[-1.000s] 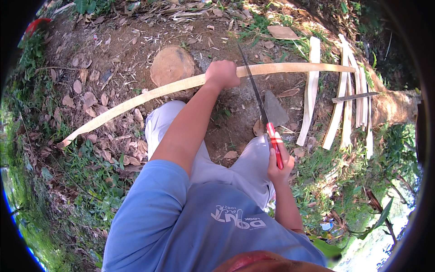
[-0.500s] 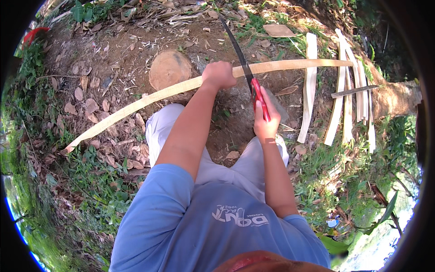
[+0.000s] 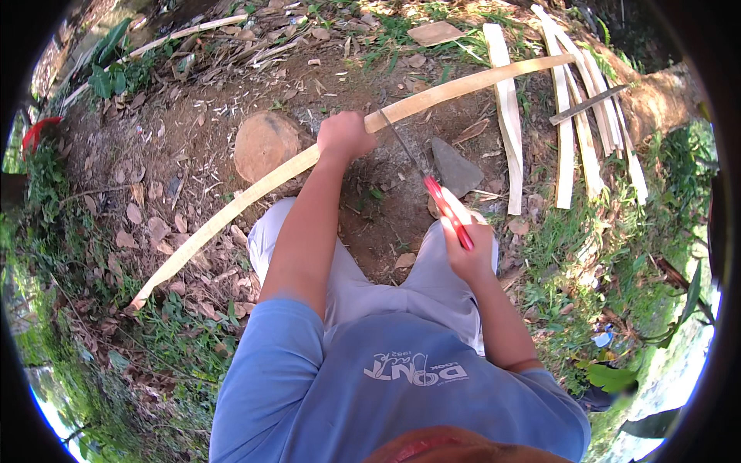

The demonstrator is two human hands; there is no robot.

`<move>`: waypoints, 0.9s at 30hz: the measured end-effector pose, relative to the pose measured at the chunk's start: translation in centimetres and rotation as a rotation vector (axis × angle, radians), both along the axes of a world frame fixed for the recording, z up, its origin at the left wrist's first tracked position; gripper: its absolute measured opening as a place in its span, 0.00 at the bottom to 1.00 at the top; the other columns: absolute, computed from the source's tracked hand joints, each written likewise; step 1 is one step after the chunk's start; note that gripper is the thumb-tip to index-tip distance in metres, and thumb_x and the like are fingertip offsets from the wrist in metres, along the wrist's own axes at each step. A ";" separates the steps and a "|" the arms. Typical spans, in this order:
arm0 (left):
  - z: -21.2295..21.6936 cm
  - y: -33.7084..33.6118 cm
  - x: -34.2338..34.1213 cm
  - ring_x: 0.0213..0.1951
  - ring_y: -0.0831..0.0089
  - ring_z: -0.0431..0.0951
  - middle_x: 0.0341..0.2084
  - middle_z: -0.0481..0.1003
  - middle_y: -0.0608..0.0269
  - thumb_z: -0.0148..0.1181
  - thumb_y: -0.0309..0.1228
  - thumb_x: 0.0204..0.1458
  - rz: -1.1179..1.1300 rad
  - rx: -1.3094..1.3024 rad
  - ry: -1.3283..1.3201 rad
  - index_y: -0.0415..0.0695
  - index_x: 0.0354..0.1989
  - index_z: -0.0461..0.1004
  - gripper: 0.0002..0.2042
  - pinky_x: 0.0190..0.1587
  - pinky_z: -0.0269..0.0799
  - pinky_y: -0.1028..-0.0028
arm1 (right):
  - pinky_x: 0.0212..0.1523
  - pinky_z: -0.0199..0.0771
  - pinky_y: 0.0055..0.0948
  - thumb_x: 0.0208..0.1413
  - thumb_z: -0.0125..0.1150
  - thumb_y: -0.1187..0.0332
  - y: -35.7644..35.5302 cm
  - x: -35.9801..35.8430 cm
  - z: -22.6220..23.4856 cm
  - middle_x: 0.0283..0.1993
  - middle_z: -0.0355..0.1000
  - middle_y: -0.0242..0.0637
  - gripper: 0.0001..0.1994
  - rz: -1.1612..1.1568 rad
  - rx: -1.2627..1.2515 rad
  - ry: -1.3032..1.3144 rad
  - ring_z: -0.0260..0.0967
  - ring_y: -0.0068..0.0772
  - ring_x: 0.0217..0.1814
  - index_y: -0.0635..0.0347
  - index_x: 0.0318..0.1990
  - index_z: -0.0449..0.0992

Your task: The person sits on the ground in a wooded area and uses a hand saw to cut a long piece of wood into smaller sections. They hold the wood steady with one hand and saw with the other, placing the cut pieces on the ground nearby.

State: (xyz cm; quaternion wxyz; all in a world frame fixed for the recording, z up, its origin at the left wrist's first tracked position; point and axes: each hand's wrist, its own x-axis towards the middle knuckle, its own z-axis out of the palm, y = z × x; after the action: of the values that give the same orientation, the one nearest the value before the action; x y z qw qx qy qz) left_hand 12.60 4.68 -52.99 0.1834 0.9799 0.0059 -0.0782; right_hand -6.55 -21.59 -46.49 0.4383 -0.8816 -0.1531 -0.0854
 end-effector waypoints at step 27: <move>0.1 0.1 1.2 0.47 0.49 0.87 0.42 0.86 0.46 0.62 0.39 0.48 0.020 0.055 0.034 0.43 0.44 0.87 0.18 0.54 0.82 0.55 | 0.37 0.78 0.25 0.63 0.66 0.76 1.8 4.0 -1.3 0.48 0.84 0.52 0.23 0.038 0.219 0.010 0.85 0.38 0.35 0.61 0.67 0.77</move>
State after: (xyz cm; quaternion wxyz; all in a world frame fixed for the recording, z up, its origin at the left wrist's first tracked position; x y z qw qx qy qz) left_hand 13.77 4.78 -52.87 0.1568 0.9830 0.0208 -0.0930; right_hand -2.58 -19.79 -47.83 0.5342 -0.8258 -0.1572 -0.0886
